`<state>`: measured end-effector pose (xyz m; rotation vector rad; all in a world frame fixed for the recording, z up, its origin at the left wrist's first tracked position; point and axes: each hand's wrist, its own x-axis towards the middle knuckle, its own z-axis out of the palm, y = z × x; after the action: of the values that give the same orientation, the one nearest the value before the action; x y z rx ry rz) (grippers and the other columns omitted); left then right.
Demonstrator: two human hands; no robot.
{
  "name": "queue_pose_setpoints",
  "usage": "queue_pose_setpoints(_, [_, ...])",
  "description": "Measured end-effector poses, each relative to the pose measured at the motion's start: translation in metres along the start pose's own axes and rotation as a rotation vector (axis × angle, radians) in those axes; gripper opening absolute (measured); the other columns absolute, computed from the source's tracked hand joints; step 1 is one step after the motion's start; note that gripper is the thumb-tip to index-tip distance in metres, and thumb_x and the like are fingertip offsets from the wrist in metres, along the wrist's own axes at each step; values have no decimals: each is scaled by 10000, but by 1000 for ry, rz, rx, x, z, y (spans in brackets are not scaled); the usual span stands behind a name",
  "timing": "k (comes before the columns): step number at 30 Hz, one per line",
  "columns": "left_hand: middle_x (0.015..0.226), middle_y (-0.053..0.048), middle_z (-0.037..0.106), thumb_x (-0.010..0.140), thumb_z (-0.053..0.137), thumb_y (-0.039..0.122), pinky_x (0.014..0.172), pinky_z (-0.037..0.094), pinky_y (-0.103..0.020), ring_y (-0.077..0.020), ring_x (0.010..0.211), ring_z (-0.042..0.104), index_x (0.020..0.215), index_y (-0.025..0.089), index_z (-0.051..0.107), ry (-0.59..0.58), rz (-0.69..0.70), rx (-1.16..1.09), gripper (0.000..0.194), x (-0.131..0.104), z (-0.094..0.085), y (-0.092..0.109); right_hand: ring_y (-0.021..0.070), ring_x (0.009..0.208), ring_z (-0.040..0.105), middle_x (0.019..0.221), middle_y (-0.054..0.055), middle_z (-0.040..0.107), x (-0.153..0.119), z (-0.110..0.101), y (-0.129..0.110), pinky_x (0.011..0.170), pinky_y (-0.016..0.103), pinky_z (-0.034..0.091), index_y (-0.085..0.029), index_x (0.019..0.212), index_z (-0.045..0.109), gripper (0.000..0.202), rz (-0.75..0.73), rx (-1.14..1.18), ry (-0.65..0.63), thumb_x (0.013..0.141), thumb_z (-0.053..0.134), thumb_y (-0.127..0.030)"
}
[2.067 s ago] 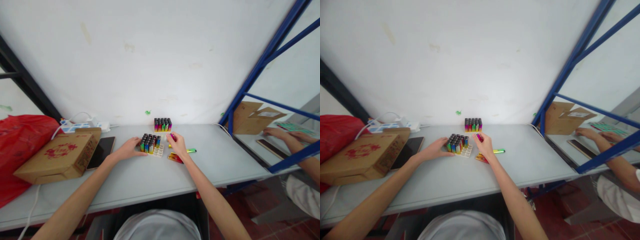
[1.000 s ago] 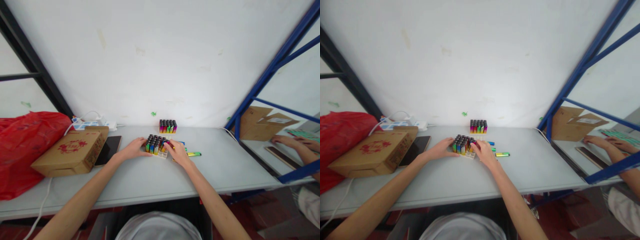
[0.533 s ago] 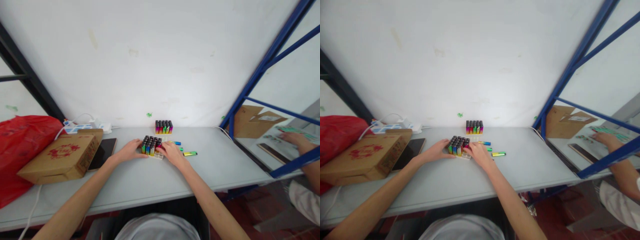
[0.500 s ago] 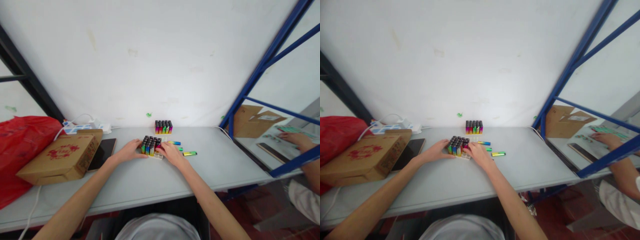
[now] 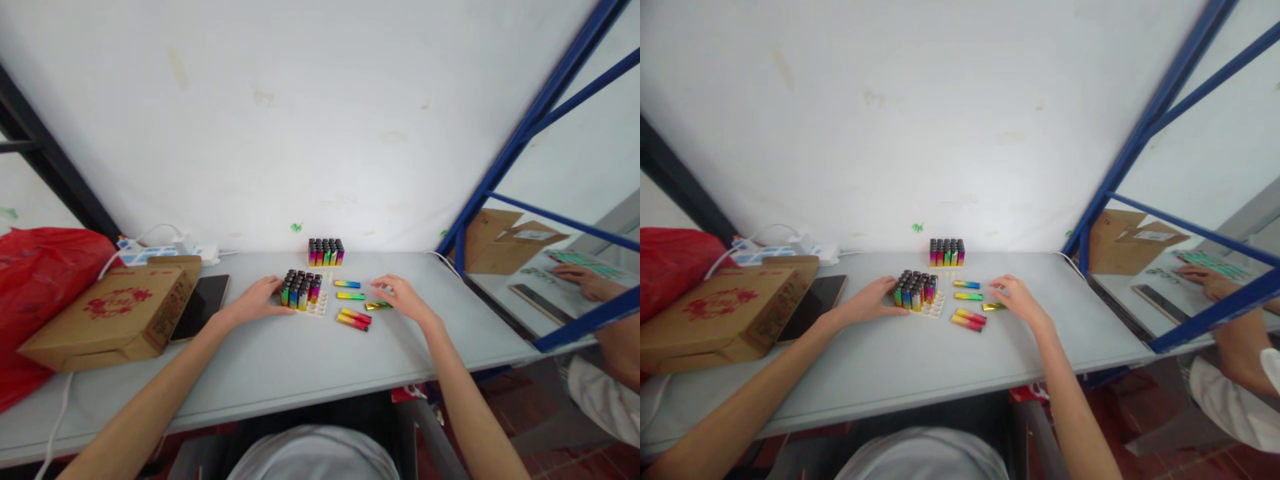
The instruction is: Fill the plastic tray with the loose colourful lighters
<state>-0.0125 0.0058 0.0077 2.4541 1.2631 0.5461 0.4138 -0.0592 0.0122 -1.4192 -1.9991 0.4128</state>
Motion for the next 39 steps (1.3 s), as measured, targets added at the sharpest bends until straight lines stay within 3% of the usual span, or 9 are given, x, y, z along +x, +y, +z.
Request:
queue_pose_setpoints(6, [977,-101,734,680,824,747,832,560,-414,-322,886,691,936,189,727,1,-7,11,621,1,3,5,321,1059,708,1094,111,781,-39,-15,22,1006,493,538,-256,1079,851,325,57,-9,-65,868,809,-500])
queue_pose_setpoints(13, [983,-95,736,748,794,731,815,540,-382,-296,893,681,950,181,721,-7,38,1,590,5,12,9,296,960,724,1007,99,795,-28,-1,16,886,448,577,-216,945,804,472,203,376,123,735,887,-629])
queue_pose_setpoints(18, [949,-73,729,743,791,753,773,533,-372,-279,840,664,906,196,686,5,28,2,590,7,16,16,295,1006,739,1058,101,798,3,14,-16,896,452,610,-238,1012,742,550,285,854,338,695,921,-650])
queue_pose_setpoints(21, [931,-70,729,728,791,772,766,537,-368,-277,831,673,888,209,673,3,25,5,597,8,17,16,253,917,742,1057,73,788,25,29,-48,819,409,619,-272,1074,666,551,287,1042,319,737,900,-641])
queue_pose_setpoints(23, [932,-72,729,732,789,767,769,537,-367,-278,834,678,891,208,676,7,25,3,592,8,17,16,191,741,688,904,12,748,39,41,-68,729,352,593,-288,1095,615,553,266,1095,248,770,865,-659])
queue_pose_setpoints(26, [933,-71,729,734,788,762,767,534,-367,-278,835,678,904,203,686,14,24,-15,593,7,18,15,115,510,446,632,-98,522,51,60,-90,535,246,429,-294,1094,575,572,216,1070,134,795,807,-723])
queue_pose_setpoints(29, [930,-71,732,729,794,759,770,536,-370,-282,835,681,914,200,696,16,30,-33,597,7,18,14,93,465,275,587,-126,370,52,80,-99,463,213,240,-285,1014,556,610,246,965,50,790,736,-824])
queue_pose_setpoints(34, [942,-78,728,743,779,782,780,530,-365,-283,851,680,952,193,704,15,44,-29,629,7,20,12,109,456,265,510,-75,313,44,103,-98,450,256,190,-251,642,467,715,358,755,125,868,469,-929])
queue_pose_setpoints(39, [950,-78,720,752,773,792,786,525,-369,-286,867,673,991,186,717,11,58,-34,653,7,21,10,117,429,259,452,-44,315,43,112,-95,450,279,198,-262,509,411,619,386,719,154,945,409,-702])
